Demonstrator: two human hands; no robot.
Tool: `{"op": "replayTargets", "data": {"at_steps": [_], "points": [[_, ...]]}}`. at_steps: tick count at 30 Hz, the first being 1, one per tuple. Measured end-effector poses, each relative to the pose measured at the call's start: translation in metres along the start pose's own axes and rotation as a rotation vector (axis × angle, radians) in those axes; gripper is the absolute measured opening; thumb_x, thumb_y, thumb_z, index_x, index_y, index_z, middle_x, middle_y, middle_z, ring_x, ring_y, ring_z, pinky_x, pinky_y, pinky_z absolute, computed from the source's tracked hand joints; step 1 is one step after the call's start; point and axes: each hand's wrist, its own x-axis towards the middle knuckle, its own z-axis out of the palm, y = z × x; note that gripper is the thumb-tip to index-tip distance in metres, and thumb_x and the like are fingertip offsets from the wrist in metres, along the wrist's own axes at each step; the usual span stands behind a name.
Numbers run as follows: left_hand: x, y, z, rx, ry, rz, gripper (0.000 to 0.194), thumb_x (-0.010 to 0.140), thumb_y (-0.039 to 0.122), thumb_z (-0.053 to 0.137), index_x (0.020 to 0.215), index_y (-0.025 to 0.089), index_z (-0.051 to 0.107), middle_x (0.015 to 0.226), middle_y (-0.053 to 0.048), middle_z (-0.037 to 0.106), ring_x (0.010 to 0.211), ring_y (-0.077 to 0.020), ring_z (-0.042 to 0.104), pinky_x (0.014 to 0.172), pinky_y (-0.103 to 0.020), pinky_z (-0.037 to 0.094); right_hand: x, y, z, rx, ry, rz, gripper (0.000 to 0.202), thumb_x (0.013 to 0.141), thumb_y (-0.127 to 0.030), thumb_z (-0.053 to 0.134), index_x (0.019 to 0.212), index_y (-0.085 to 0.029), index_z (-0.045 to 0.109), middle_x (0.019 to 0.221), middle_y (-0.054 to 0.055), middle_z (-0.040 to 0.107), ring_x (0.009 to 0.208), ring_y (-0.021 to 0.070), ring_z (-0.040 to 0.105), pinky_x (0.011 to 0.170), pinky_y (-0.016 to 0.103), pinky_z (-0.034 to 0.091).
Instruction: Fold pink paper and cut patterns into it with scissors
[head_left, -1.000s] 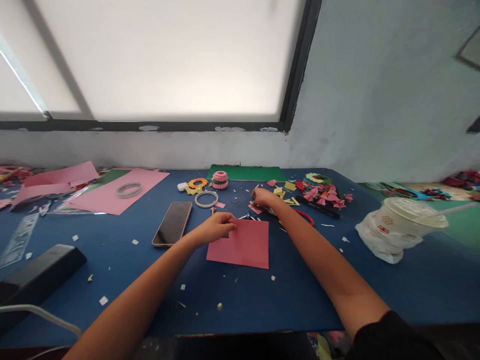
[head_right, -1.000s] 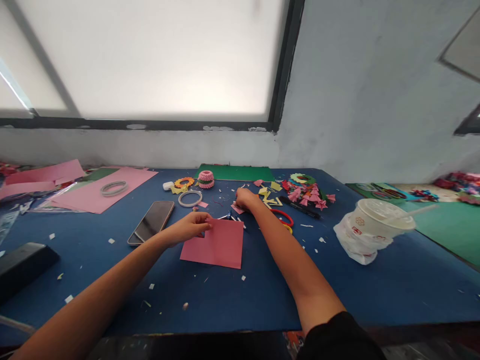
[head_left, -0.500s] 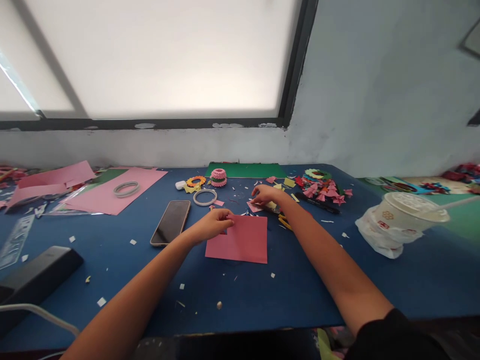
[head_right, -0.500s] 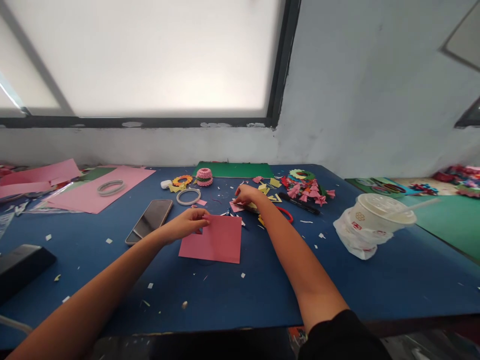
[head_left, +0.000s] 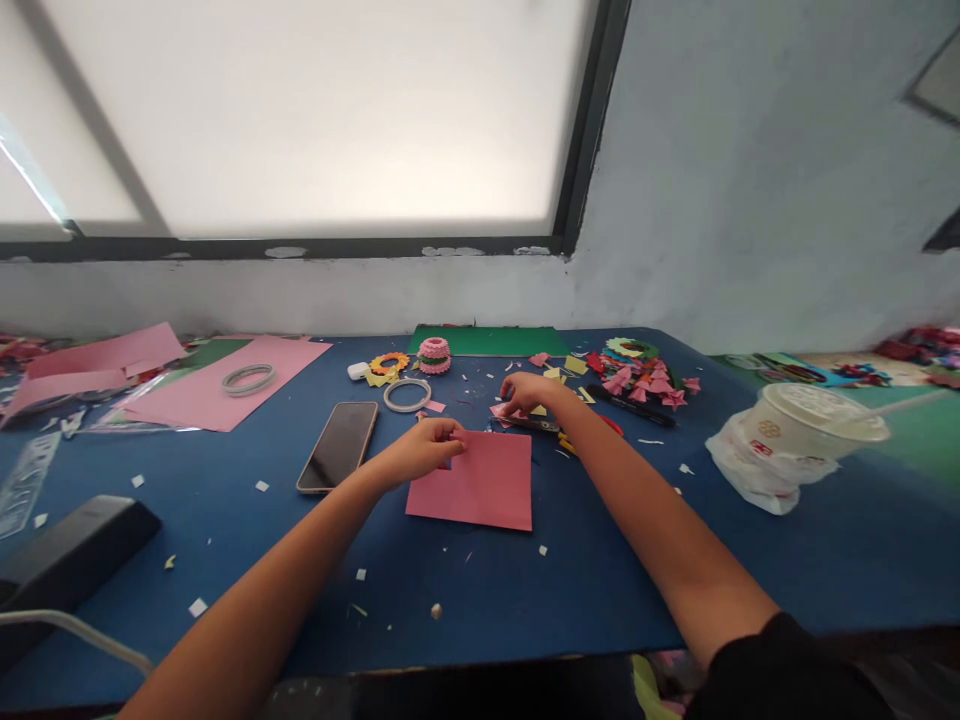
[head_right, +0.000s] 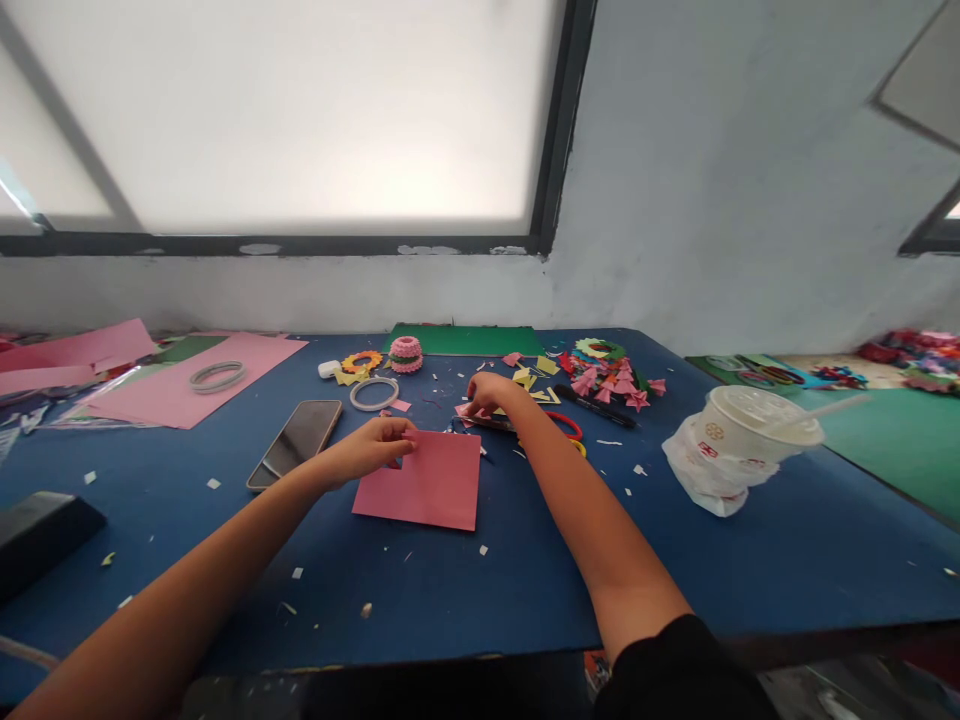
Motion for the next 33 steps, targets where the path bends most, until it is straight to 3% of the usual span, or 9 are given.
{"op": "replayTargets", "data": {"at_steps": [4,9,14,17,22,26,28,30,33], "points": [[0.000,-0.001,-0.002,0.002,0.010,0.004,0.013,0.071,0.027,0.052,0.076,0.015,0.053,0.067,0.003,0.048,0.062,-0.0099,0.046,0.059,-0.023,0.041,-0.005,-0.004,-0.003,-0.085,0.013,-0.035,0.061,0.055,-0.026,0.077,0.112,-0.016,0.057,0.114,0.012,0.059,0.093,0.0226,0.060,0.065,0.022,0.045],[0.001,-0.002,-0.005,0.022,0.028,0.009,0.015,0.070,0.029,0.052,0.077,0.015,0.055,0.067,0.003,0.049,0.062,-0.0098,0.047,0.057,-0.022,0.039,-0.006,-0.002,-0.004,-0.115,-0.039,-0.057,0.057,0.059,-0.025,0.073,0.113,-0.016,0.056,0.097,0.008,0.066,0.078,0.0183,0.061,0.058,0.021,0.042],[0.000,0.002,-0.006,0.048,0.038,0.008,0.015,0.070,0.029,0.053,0.076,0.016,0.055,0.065,0.003,0.049,0.058,-0.0091,0.045,0.054,-0.021,0.036,-0.008,0.000,-0.007,-0.084,-0.011,-0.105,0.023,0.056,-0.027,0.074,0.075,-0.015,0.066,0.073,0.003,0.065,0.070,0.0173,0.059,0.054,0.021,0.038],[-0.001,0.005,-0.007,0.025,0.045,0.005,0.015,0.070,0.029,0.054,0.074,0.015,0.055,0.065,0.003,0.048,0.059,-0.0091,0.045,0.055,-0.021,0.037,-0.017,-0.001,-0.019,-0.013,0.113,-0.163,0.015,0.064,-0.028,0.069,0.070,-0.014,0.064,0.071,0.003,0.063,0.070,0.0165,0.057,0.055,0.021,0.038],[-0.002,0.004,-0.009,-0.135,0.123,-0.053,0.015,0.068,0.030,0.058,0.073,0.015,0.055,0.065,0.003,0.048,0.061,-0.0087,0.049,0.056,-0.021,0.042,-0.052,-0.024,-0.042,0.174,0.355,-0.305,0.027,0.089,-0.031,0.036,0.100,-0.015,0.054,0.092,0.006,0.063,0.078,0.0131,0.058,0.061,0.020,0.043],[-0.003,0.007,-0.007,-0.220,0.175,-0.039,0.016,0.072,0.029,0.055,0.081,0.015,0.054,0.069,0.003,0.049,0.060,-0.0071,0.050,0.056,-0.020,0.044,-0.098,-0.048,-0.025,0.482,0.382,-0.560,0.017,0.085,-0.027,0.045,0.091,-0.014,0.054,0.084,0.006,0.064,0.075,0.0140,0.061,0.065,0.022,0.048],[-0.006,0.012,-0.005,-0.298,0.171,-0.024,0.019,0.072,0.027,0.057,0.086,0.015,0.054,0.073,0.001,0.053,0.063,-0.0077,0.053,0.058,-0.021,0.046,-0.121,-0.052,-0.007,0.401,0.492,-0.614,0.013,0.082,-0.027,0.050,0.086,-0.016,0.055,0.076,0.003,0.063,0.069,0.0140,0.060,0.063,0.024,0.049],[-0.008,0.017,-0.002,-0.377,0.152,-0.020,0.022,0.070,0.024,0.061,0.089,0.014,0.055,0.075,-0.001,0.057,0.065,-0.0090,0.055,0.060,-0.023,0.048,-0.138,-0.050,0.010,0.220,0.702,-0.673,0.010,0.083,-0.023,0.049,0.084,-0.018,0.057,0.080,0.003,0.065,0.073,0.0144,0.060,0.067,0.025,0.049],[-0.012,0.023,0.002,-0.424,0.091,-0.022,0.026,0.067,0.020,0.065,0.091,0.014,0.057,0.075,-0.002,0.061,0.066,-0.0097,0.057,0.062,-0.024,0.048,-0.149,-0.041,0.028,-0.089,0.887,-0.958,0.014,0.086,-0.016,0.045,0.084,-0.019,0.059,0.092,0.004,0.065,0.089,0.0164,0.059,0.080,0.030,0.048]]}}
